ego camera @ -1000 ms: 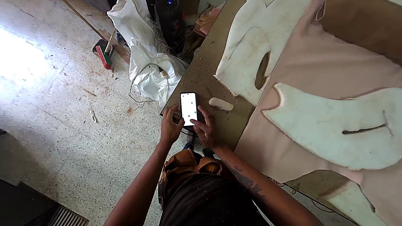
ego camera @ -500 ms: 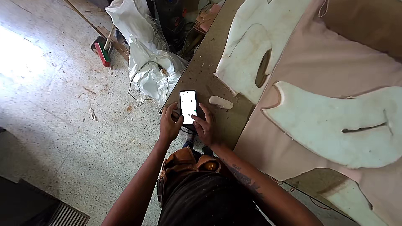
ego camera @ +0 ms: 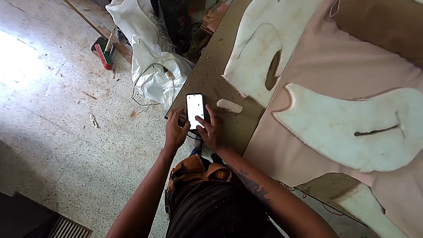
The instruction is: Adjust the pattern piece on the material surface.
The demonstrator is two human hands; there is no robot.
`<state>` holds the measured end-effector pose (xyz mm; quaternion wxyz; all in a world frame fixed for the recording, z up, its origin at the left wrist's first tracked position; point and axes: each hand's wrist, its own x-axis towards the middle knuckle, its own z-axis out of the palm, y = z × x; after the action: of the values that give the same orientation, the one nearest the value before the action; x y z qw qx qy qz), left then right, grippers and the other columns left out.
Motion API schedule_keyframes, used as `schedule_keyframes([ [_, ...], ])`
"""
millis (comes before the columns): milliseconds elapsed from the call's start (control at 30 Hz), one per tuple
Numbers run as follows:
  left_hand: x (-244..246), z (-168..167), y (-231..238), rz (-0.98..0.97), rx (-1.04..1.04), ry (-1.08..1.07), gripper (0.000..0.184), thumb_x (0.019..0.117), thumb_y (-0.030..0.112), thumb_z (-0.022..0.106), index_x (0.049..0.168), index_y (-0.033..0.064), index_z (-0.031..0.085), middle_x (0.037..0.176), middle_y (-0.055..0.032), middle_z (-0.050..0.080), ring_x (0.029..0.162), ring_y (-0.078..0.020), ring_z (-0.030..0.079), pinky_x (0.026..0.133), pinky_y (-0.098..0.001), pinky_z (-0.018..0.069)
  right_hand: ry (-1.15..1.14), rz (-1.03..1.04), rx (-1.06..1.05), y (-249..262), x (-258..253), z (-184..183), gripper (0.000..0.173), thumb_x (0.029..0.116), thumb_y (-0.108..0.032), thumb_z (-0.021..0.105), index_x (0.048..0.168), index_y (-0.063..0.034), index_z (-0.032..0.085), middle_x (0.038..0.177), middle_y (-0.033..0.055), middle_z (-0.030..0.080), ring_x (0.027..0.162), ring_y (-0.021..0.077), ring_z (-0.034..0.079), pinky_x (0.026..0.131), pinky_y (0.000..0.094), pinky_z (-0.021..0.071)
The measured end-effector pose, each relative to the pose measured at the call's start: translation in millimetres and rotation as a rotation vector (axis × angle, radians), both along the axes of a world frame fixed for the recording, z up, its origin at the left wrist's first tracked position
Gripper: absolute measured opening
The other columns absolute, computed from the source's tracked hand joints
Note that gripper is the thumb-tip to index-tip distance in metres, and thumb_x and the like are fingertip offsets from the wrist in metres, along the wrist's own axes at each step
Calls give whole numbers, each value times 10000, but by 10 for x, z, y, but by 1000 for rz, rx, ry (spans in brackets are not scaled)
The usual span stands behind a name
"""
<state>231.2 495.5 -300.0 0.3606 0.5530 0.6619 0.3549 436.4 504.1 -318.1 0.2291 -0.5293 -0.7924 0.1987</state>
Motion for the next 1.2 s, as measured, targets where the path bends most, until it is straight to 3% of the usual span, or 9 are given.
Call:
schedule_keyframes([
  [167, -2, 2, -4, -2, 1, 2, 531, 920, 211, 673, 1437, 222, 553, 1271, -9, 590, 851, -88, 651, 700, -282, 602, 236, -66, 0, -4, 35, -46, 379, 1034, -383, 522, 1365, -272, 669, 1652, 130, 293, 1481, 290, 351, 1174, 482, 406],
  [267, -6, -2, -6, -3, 1, -22, 527, 917, 200, 676, 1431, 221, 559, 1278, -10, 597, 870, -95, 656, 705, -285, 603, 240, -119, -39, -8, 10, -12, 376, 1037, -404, 525, 1344, -248, 677, 1658, 110, 287, 1462, 253, 388, 1150, 432, 441],
  [367, -18, 28, 5, 27, -14, -113, 521, 937, 181, 672, 1442, 229, 554, 1290, -11, 623, 925, -124, 679, 752, -321, 620, 417, -94, -31, -40, 116, 93, 388, 1024, -384, 544, 1334, -196, 682, 1647, 119, 316, 1433, 275, 437, 1111, 466, 487],
  [467, 17, 77, -57, 74, 36, -163, 456, 959, 154, 635, 1410, 189, 580, 1299, -28, 652, 993, -155, 690, 818, -351, 617, 540, -127, 6, -237, 419, 255, 339, 1023, -325, 566, 1237, -104, 708, 1584, 147, 413, 1451, 314, 423, 1135, 501, 481],
  [600, 266, 277, -163, 35, 174, -29, 302, 983, 146, 596, 1278, 139, 659, 1152, -26, 665, 891, -126, 653, 763, -317, 582, 515, -248, -41, -806, 1124, 421, 316, 1016, -335, 579, 1139, -60, 672, 1538, 146, 455, 1358, 293, 527, 1064, 501, 535],
  [733, 889, 541, -187, -132, 227, -8, 179, 982, 181, 648, 1144, 150, 718, 1009, 19, 668, 764, -77, 635, 650, -258, 579, 536, -533, -69, -1599, 1844, 475, 101, 951, -217, 687, 1002, -131, 676, 1372, 53, 587, 1169, 218, 648, 879, 421, 638],
  [833, 1615, 642, -245, -311, 170, 31, 164, 969, 249, 669, 1101, 176, 733, 977, 47, 673, 797, -75, 634, 684, -288, 572, 566, -693, -35, -2185, 2371, 439, 85, 957, -202, 704, 983, -121, 713, 1183, 36, 689, 1046, 200, 693, 848, 396, 639],
  [967, 2566, 555, -299, -375, -23, 29, 365, 965, 288, 710, 1308, 175, 655, 1216, 1, 711, 1066, -144, 706, 912, -423, 620, 698, -842, -29, -2947, 3036, 435, 162, 1002, -184, 637, 1095, -89, 730, 1042, 40, 725, 870, 187, 715, 754, 370, 647],
  [1200, 3550, 577, -27, -144, -49, -141, 427, 1012, 292, 641, 1370, 65, 592, 1248, -144, 678, 1052, -262, 701, 912, -506, 599, 841, -1015, -22, -3838, 4205, 476, 265, 1061, -256, 539, 1042, -70, 727, 920, 61, 741, 765, 217, 712, 688, 374, 633],
])
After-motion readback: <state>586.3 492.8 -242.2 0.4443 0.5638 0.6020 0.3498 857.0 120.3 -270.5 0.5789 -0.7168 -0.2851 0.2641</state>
